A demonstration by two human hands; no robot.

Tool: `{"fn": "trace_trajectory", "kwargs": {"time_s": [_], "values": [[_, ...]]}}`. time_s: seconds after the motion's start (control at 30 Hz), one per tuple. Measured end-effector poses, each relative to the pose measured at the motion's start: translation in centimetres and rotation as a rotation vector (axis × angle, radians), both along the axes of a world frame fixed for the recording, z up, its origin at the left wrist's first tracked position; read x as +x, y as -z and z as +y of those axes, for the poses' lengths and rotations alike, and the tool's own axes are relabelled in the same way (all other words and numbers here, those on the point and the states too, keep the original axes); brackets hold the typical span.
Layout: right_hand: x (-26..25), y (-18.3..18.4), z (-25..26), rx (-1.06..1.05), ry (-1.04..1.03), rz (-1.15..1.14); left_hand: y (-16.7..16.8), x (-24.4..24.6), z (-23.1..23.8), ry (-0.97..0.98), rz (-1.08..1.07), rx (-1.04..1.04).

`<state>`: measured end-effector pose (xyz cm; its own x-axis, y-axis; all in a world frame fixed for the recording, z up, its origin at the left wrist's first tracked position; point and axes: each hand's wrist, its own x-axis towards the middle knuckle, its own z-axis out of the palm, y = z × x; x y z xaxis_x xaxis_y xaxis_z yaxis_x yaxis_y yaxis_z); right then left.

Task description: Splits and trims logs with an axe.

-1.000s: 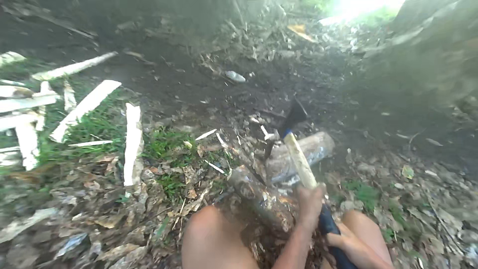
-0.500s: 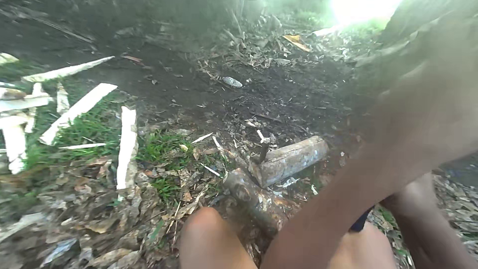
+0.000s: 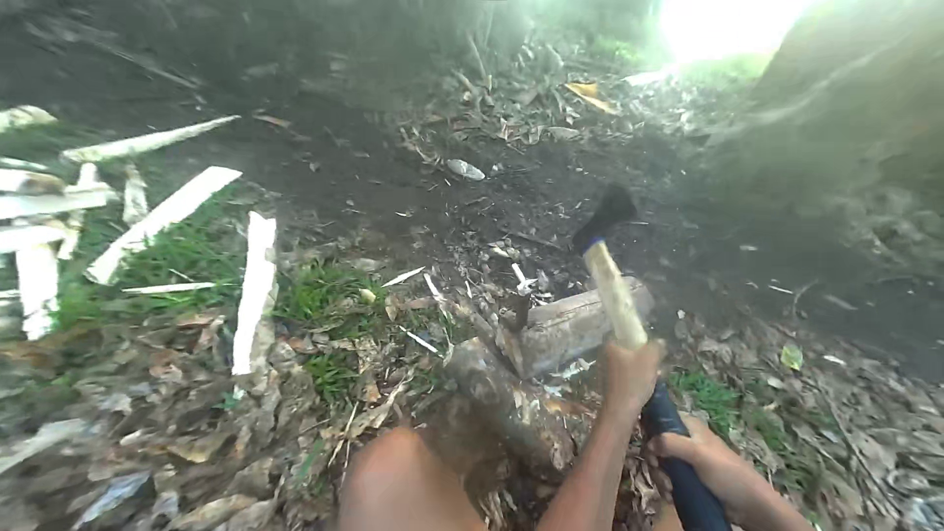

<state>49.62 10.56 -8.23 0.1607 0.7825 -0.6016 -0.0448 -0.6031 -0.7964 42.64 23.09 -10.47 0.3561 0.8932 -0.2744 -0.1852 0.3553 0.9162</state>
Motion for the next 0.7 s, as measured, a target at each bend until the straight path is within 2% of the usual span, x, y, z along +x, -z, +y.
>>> {"fn": "trace_trajectory", "kwargs": {"time_s": [0.1,0.2,0.3,0.37,0.47,0.57,0.63,0.7], "values": [[0.2,-1.8,1.0,0.235,-0.048,-0.046,-5.4,-1.1,1.1,0.024,-0.050,0.169],[0.4,-2.1,1.6,0.368,-0.112,-0.095,-7.0,-2.6,0.2,0.057,0.000,0.269],[-0.5,-1.5,2.2,0.455,-0.162,-0.344,-5.4,-4.2,-1.6,0.072,0.062,0.288],[-1.5,0.0,1.7,0.441,-0.175,-0.461,-4.2,-5.3,-2.0,0.066,0.064,0.235],[-2.4,0.9,0.2,0.187,-0.219,-0.467,-1.9,-5.9,-0.3,-0.078,-0.042,0.056],[-3.0,1.3,0.1,-0.117,-0.232,-0.424,3.8,-4.8,1.1,-0.142,-0.179,-0.216],[-3.6,1.9,0.4,-0.175,-0.213,-0.364,5.5,-4.3,1.3,-0.145,-0.160,-0.279],[-4.2,1.7,0.7,-0.123,-0.185,-0.340,4.5,-4.5,2.0,-0.150,-0.114,-0.237]]}}
